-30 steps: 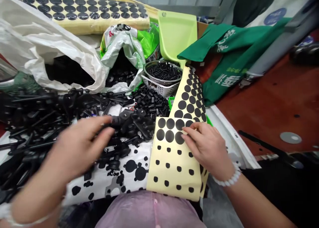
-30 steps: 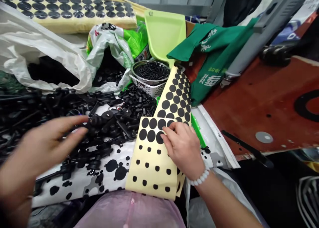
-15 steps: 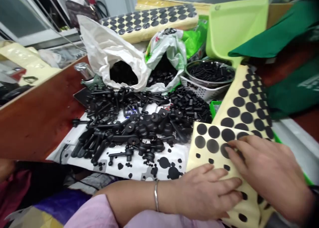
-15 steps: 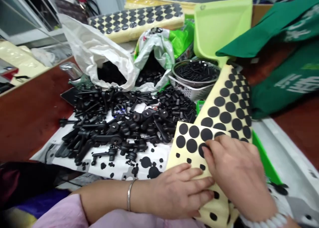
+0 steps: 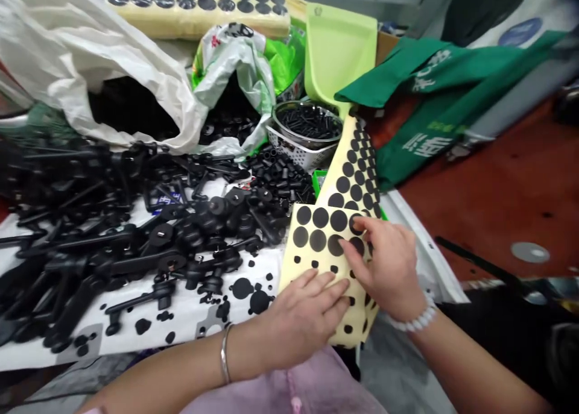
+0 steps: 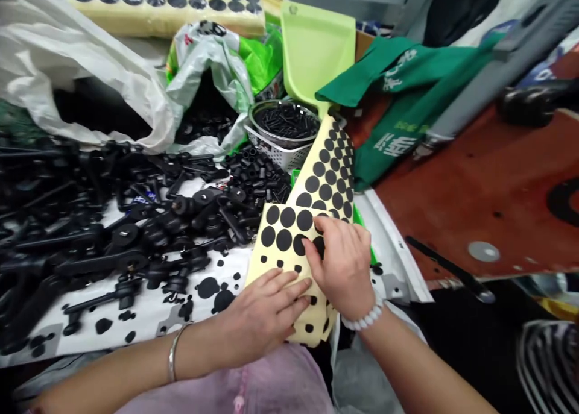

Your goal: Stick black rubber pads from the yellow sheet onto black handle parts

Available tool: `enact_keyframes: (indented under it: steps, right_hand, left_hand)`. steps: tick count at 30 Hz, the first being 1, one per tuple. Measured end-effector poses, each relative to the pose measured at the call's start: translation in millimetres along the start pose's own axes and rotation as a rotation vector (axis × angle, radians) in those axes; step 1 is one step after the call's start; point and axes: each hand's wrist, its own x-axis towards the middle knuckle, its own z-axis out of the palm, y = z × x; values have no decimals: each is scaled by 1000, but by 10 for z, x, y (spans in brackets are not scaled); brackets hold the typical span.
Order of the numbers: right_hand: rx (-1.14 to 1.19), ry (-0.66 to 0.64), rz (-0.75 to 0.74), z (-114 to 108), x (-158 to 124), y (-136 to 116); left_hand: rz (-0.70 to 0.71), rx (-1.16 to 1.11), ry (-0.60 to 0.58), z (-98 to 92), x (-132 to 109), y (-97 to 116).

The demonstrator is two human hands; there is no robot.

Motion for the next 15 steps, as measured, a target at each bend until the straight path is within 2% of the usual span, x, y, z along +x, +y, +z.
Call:
enact_keyframes:
  steps: [2, 8, 15]
  right_hand:
    - [40, -21, 27, -20, 21, 40]
    - [20, -151, -42, -40, 104, 41]
    - [-78, -99, -166, -47, -21, -51]
  left_hand:
    - [-4, -13, -25, 10, -3, 11]
    - [-20, -21, -23, -33, 10, 31]
    - [-30, -38, 14, -34, 21, 20]
